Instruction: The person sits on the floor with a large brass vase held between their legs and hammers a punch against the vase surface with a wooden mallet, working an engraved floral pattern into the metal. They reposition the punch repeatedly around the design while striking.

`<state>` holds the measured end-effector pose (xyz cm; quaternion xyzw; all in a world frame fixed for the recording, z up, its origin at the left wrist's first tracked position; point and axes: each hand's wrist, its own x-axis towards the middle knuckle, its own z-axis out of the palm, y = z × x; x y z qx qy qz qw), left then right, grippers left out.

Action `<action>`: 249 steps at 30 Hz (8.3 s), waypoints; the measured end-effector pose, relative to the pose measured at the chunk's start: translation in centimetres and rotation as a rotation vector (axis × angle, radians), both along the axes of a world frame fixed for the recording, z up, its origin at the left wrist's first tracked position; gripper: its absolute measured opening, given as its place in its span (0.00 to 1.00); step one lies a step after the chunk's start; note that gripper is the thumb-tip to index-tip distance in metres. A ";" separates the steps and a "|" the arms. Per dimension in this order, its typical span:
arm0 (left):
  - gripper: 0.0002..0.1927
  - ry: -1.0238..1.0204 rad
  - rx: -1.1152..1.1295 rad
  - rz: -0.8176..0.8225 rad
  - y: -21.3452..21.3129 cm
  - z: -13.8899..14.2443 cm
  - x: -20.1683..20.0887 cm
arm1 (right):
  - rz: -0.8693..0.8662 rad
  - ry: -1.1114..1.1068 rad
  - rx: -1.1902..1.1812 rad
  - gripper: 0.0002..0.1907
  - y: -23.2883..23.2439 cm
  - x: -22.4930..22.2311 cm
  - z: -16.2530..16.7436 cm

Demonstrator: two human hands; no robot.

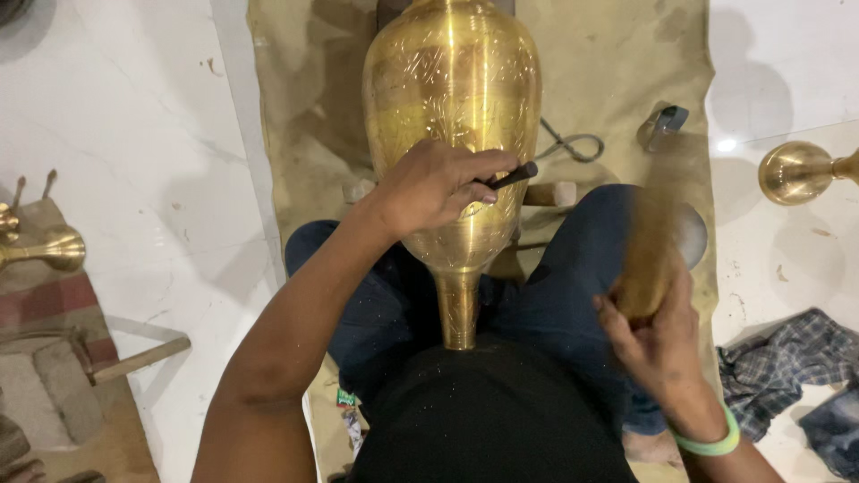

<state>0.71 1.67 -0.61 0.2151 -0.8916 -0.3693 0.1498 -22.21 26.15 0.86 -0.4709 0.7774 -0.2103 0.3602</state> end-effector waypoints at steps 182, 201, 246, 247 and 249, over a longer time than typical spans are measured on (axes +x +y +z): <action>0.18 0.444 0.561 0.845 -10.4 0.2 4.9 | -0.127 -1.387 -0.276 0.30 -24.3 3.0 -3.3; 0.21 0.612 0.991 0.715 -11.8 -1.7 2.2 | -0.195 -1.146 -0.367 0.29 -24.6 3.6 -4.0; 0.22 0.570 0.365 0.701 -0.1 -3.7 1.4 | 0.462 0.534 0.089 0.30 -22.7 -1.8 7.5; 0.22 0.566 0.367 0.707 0.0 -3.7 1.4 | 0.513 0.485 -0.021 0.32 -23.4 -1.5 8.3; 0.23 0.563 0.358 0.717 0.1 -3.6 1.3 | 0.604 0.382 -0.240 0.36 -24.2 -0.7 9.7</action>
